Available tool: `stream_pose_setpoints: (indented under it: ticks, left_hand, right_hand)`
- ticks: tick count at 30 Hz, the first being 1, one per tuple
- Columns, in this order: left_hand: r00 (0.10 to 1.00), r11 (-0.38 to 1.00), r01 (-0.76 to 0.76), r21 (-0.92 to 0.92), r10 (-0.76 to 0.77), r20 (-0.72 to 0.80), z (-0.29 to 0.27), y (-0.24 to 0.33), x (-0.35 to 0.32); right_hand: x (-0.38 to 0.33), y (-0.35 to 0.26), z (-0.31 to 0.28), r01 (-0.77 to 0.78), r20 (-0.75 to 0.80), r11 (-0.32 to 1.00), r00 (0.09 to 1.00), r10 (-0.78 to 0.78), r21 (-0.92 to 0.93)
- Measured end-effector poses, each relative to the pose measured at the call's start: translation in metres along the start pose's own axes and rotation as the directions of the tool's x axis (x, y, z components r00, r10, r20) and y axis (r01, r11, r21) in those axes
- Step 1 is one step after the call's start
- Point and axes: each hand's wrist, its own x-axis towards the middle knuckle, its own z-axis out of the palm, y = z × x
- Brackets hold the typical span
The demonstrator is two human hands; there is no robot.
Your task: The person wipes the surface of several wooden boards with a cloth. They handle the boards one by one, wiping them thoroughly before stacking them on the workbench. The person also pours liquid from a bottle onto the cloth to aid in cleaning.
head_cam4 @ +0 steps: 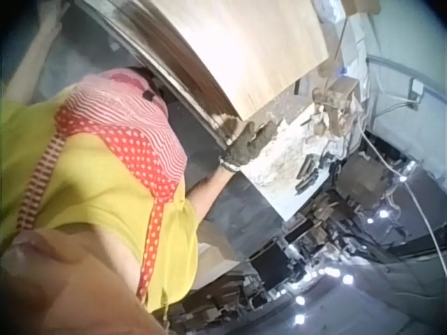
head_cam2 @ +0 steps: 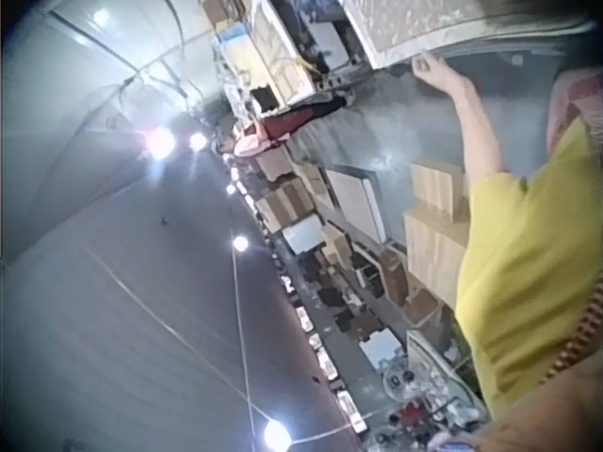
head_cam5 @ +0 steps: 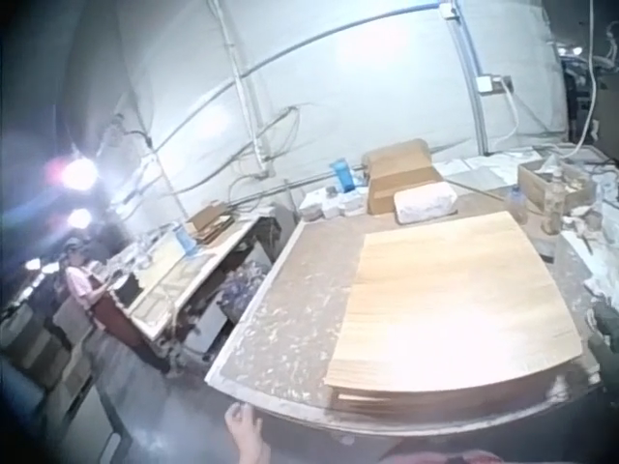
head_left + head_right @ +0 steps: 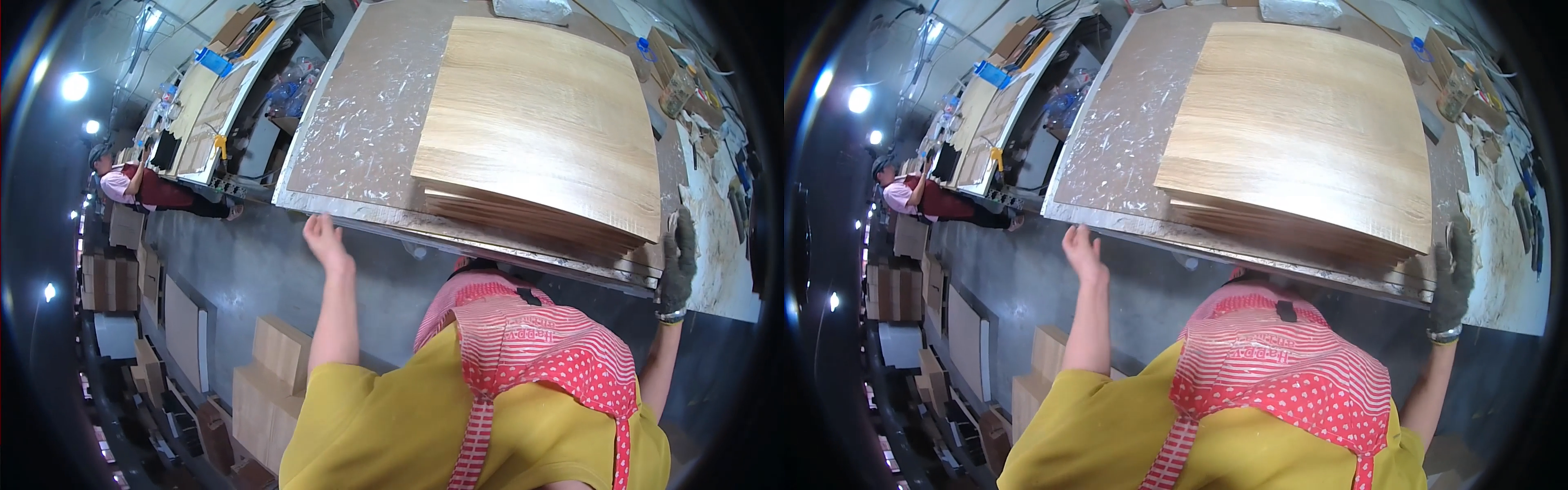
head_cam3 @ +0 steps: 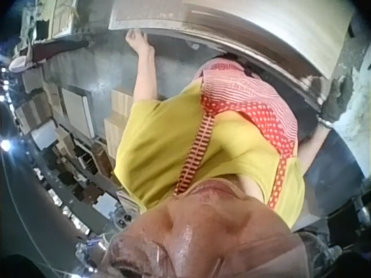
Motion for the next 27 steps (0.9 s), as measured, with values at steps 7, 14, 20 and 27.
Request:
stream_pose_setpoints:
  ticks: [7, 14, 20, 27]
  left_hand:
    - [0.739, 0.813, -0.57, 0.118, 0.444, 0.507, 0.03, 0.018, -0.077]
    - [0.144, 0.68, -0.708, -0.19, 0.402, 0.904, 0.065, 0.012, -0.191]
    - [-0.171, 0.715, -0.611, -0.34, 0.3, 0.939, 0.094, -0.011, -0.247]
    - [-0.237, 0.818, -0.457, -0.35, 0.267, 0.934, 0.114, 0.014, -0.292]
  right_hand:
    - [-0.004, -0.016, -0.01, 0.192, 0.105, 0.947, 0.98, -0.17, -0.259]
    - [-0.041, 0.162, -0.076, 0.561, 0.503, 0.35, 0.828, -0.248, -0.75]
    - [-0.024, 0.162, -0.067, -0.225, -0.01, 0.878, 0.97, 0.244, -0.423]
    - [-0.013, -0.05, -0.096, -0.462, 0.564, 0.874, 0.766, 0.309, 0.149]
